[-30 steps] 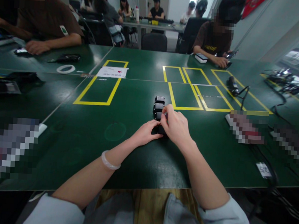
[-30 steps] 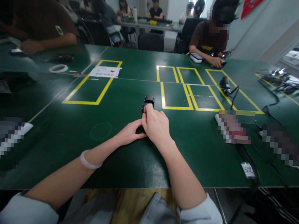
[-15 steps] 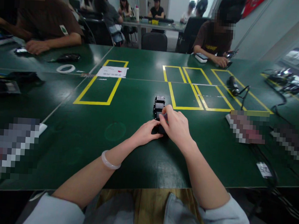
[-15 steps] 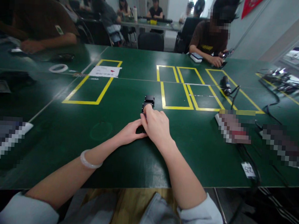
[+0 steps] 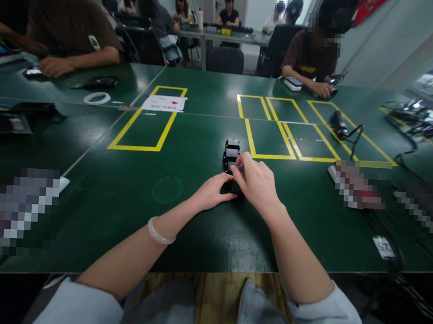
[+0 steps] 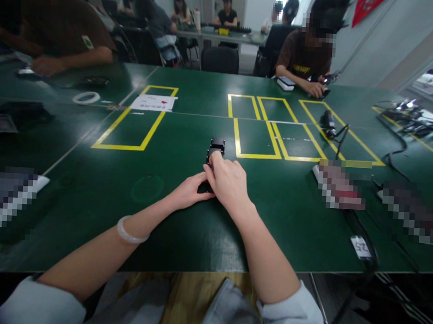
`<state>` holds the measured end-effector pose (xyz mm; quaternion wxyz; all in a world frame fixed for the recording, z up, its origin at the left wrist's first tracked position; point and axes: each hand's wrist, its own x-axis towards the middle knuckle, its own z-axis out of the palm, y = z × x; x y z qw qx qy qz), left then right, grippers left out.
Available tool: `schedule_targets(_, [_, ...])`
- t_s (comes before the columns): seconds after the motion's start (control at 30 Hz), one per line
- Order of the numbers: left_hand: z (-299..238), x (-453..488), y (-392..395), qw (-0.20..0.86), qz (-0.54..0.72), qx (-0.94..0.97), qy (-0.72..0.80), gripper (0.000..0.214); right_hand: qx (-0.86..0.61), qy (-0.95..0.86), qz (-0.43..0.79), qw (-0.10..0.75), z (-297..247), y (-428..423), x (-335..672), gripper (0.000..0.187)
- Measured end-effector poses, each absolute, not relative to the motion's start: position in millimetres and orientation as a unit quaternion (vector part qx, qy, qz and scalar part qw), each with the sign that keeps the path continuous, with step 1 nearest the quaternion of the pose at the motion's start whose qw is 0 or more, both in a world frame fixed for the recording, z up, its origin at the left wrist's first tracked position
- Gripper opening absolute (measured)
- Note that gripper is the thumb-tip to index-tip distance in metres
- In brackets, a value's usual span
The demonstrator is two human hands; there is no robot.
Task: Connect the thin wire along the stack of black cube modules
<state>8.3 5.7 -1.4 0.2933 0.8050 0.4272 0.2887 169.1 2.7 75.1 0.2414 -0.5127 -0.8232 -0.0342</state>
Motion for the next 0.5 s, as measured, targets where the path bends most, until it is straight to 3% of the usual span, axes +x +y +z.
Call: schedule_targets(0.5, [-2.0, 8.8, 6.8, 0.292, 0.281, 0.808, 0.428, 0.046, -0.505, -0.822, -0.038, 0.261, 72.2, 4.3, 169.7, 0.014])
